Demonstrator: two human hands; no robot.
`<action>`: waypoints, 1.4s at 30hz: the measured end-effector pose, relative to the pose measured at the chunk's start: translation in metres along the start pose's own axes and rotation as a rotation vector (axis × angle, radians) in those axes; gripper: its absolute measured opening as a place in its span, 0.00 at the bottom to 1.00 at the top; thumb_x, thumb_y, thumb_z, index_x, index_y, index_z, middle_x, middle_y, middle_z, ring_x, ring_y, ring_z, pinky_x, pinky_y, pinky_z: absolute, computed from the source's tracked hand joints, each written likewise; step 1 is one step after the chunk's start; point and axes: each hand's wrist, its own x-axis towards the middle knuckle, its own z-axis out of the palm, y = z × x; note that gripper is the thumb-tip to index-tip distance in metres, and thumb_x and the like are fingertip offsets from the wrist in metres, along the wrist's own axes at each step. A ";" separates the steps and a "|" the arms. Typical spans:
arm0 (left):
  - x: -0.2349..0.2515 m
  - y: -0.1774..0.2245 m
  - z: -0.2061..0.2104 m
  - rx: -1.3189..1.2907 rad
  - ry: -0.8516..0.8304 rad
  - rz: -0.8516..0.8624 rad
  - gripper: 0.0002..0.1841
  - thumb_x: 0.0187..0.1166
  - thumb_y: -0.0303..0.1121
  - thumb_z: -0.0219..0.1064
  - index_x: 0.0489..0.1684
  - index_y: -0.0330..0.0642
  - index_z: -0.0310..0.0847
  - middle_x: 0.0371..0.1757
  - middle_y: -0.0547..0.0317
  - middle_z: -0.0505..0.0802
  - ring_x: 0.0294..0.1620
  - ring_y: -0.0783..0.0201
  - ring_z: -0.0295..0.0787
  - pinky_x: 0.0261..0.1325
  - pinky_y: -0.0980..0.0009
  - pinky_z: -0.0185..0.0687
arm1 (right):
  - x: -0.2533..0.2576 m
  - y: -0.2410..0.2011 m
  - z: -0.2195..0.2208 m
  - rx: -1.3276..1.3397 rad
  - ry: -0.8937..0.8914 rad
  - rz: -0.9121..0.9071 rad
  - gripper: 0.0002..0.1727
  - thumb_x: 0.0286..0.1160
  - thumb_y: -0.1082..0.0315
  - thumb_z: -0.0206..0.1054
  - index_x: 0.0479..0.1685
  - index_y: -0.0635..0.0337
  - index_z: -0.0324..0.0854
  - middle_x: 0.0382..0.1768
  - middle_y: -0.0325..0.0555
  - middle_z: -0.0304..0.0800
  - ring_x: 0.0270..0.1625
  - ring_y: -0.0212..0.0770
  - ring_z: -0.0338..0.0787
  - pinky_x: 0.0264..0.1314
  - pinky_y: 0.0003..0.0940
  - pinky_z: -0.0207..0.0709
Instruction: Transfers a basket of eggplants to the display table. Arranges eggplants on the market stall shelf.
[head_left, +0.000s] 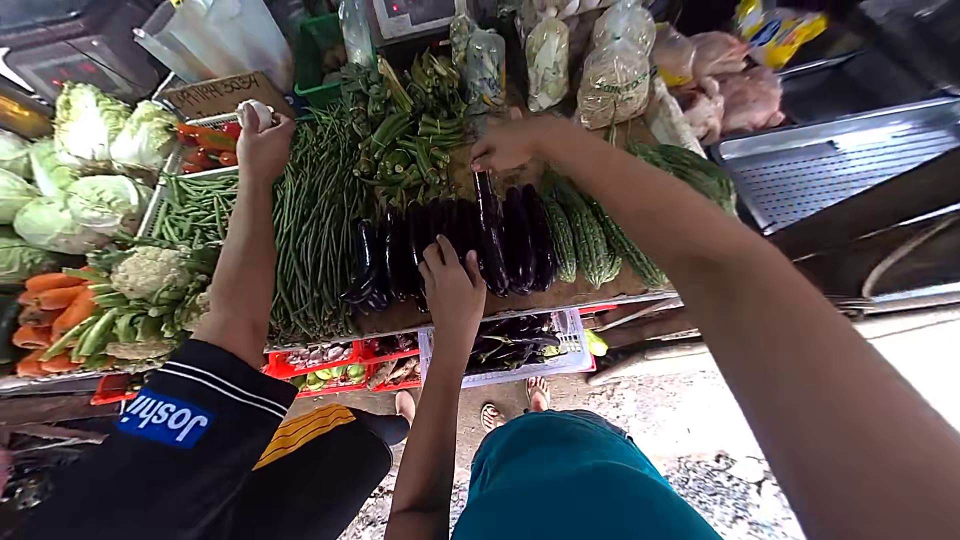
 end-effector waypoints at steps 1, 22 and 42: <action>0.002 -0.001 0.002 0.003 -0.009 0.027 0.35 0.92 0.51 0.51 0.89 0.33 0.59 0.82 0.32 0.71 0.77 0.33 0.72 0.73 0.43 0.75 | 0.004 0.000 0.011 0.005 -0.012 0.022 0.22 0.93 0.52 0.54 0.70 0.52 0.86 0.67 0.55 0.89 0.79 0.63 0.77 0.86 0.79 0.41; -0.102 -0.173 0.180 0.047 -0.521 -0.079 0.28 0.81 0.33 0.63 0.82 0.33 0.70 0.82 0.30 0.73 0.83 0.34 0.68 0.83 0.41 0.65 | -0.184 -0.060 0.329 0.574 -0.081 0.165 0.16 0.88 0.62 0.61 0.61 0.60 0.88 0.60 0.55 0.92 0.65 0.52 0.90 0.75 0.56 0.78; -0.152 -0.170 0.024 0.009 -0.229 0.110 0.23 0.74 0.33 0.73 0.65 0.28 0.83 0.61 0.28 0.87 0.64 0.31 0.85 0.65 0.37 0.81 | -0.231 -0.086 0.273 0.223 0.628 0.049 0.24 0.87 0.54 0.62 0.64 0.69 0.81 0.52 0.59 0.93 0.56 0.56 0.94 0.66 0.51 0.84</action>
